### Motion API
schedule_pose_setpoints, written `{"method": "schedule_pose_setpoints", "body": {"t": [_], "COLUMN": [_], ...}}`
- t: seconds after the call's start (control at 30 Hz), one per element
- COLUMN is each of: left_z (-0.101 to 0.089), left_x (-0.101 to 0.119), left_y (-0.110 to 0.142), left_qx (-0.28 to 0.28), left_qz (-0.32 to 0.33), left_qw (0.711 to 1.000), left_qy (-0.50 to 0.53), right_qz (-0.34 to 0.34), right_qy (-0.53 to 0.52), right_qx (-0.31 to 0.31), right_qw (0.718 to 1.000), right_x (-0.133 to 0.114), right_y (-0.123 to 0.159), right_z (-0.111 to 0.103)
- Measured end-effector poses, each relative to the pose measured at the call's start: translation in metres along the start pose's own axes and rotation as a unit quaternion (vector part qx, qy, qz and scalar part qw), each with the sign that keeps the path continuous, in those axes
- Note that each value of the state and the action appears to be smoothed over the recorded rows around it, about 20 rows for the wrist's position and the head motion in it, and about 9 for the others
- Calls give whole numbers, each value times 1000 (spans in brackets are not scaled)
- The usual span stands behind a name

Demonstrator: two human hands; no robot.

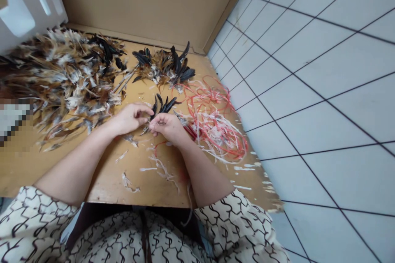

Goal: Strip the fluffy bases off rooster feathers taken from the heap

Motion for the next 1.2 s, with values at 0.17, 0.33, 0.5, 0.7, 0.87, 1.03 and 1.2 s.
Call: {"method": "schedule_pose_setpoints", "body": {"t": [0.17, 0.33, 0.5, 0.7, 0.87, 1.03, 1.2], "left_z": [6, 6, 16, 26, 28, 33, 35], "left_x": [4, -2, -2, -5, -15, -17, -18], "left_y": [0, 2, 4, 5, 6, 8, 9], "left_qx": [-11, -31, -74, -121, -106, -112, -101], "left_qz": [22, -29, -15, -24, -113, -152, -182], "left_qw": [993, 995, 997, 991, 967, 943, 925], "left_qy": [-111, -87, -26, 42, 202, 273, 319], "right_qz": [2, 18, 42, 21, -21, -72, -179], "right_qy": [12, -11, -51, -63, -35, 5, 138], "right_qx": [6, 19, 23, 25, 22, 15, 57], "right_qw": [1000, 1000, 998, 997, 999, 997, 973], "right_x": [2, 3, 7, 6, -6, -18, -38], "right_y": [0, 1, 1, 1, 5, 9, 18], "right_z": [-2, -4, -5, -7, -4, 3, 3]}}
Point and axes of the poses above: each hand's wrist, its own y-axis away from the middle knuckle, its own z-axis out of the palm, x = y × z, the point moved 10 cm from there along -y, towards the middle knuckle, and after that the axes turned 14 degrees about -y, right-handed, at the moved point
